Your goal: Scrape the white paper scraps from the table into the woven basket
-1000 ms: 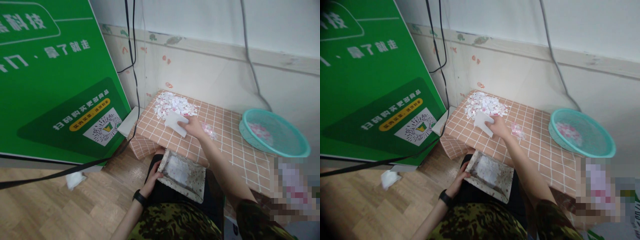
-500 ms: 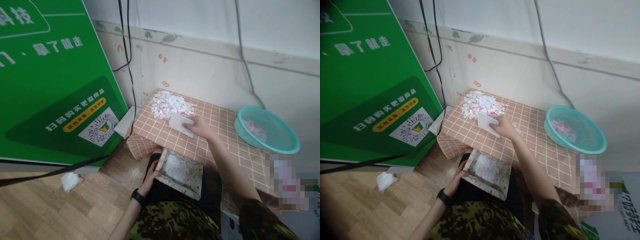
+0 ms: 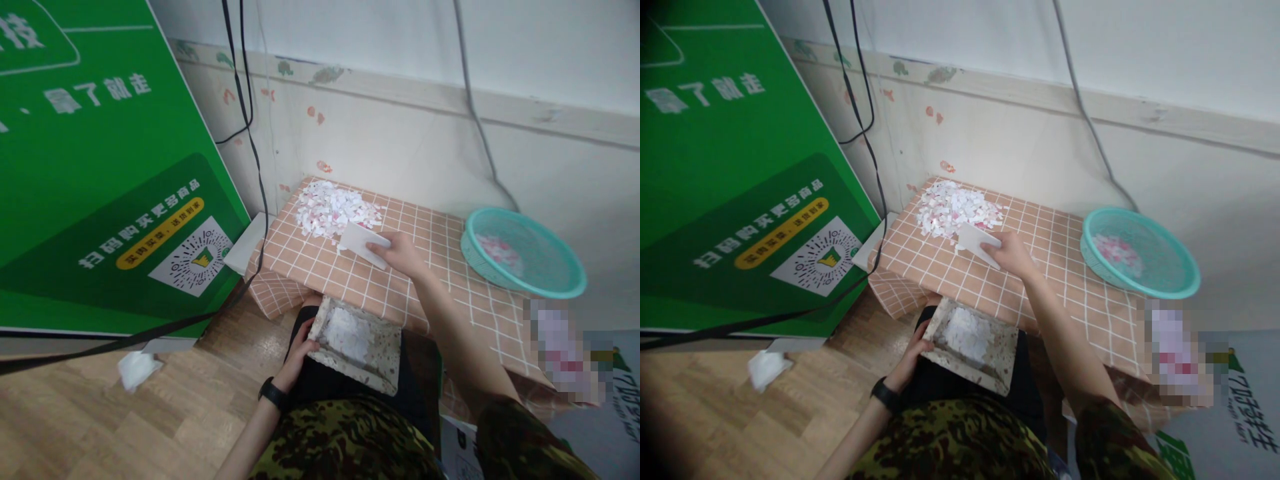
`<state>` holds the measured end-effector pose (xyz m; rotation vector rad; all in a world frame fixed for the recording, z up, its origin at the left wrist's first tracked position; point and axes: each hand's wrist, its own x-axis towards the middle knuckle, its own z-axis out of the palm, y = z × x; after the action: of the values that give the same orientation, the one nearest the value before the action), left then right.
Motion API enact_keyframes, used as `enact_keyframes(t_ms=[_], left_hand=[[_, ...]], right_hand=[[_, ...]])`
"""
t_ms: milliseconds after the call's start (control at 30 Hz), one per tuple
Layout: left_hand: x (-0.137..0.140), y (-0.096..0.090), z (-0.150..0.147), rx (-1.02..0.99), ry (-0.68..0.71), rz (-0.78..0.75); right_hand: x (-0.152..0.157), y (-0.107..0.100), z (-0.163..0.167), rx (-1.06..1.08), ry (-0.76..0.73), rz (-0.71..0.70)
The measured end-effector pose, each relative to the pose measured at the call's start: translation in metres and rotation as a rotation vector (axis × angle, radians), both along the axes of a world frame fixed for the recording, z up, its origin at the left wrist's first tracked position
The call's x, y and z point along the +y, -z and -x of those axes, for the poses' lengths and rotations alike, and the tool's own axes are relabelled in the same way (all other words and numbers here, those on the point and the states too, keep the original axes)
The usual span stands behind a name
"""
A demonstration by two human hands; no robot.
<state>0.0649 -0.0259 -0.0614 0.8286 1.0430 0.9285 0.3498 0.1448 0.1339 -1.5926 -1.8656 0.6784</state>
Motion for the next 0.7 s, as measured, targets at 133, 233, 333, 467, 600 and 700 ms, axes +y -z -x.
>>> enact_keyframes(t_ms=[133, 233, 333, 467, 600, 700], left_hand=[[0.000, -0.001, -0.001, 0.003, -0.001, -0.008], [0.001, -0.002, -0.001, 0.008, -0.004, -0.007], [0.002, -0.003, -0.001, 0.010, -0.013, 0.002], [0.001, -0.003, -0.001, -0.001, -0.012, 0.015], [0.002, -0.003, -0.001, 0.010, -0.008, -0.003], [0.002, -0.004, -0.001, 0.015, -0.005, -0.014]], right_hand=[[0.001, 0.001, -0.011, 0.064, 0.028, 0.016], [0.002, 0.002, -0.017, 0.100, 0.070, 0.010], [0.001, 0.004, -0.016, 0.094, 0.060, 0.038], [-0.002, 0.004, -0.013, 0.109, 0.052, 0.066], [-0.002, 0.008, -0.015, 0.161, 0.100, 0.052], [0.000, 0.012, -0.015, 0.174, 0.095, 0.063]])
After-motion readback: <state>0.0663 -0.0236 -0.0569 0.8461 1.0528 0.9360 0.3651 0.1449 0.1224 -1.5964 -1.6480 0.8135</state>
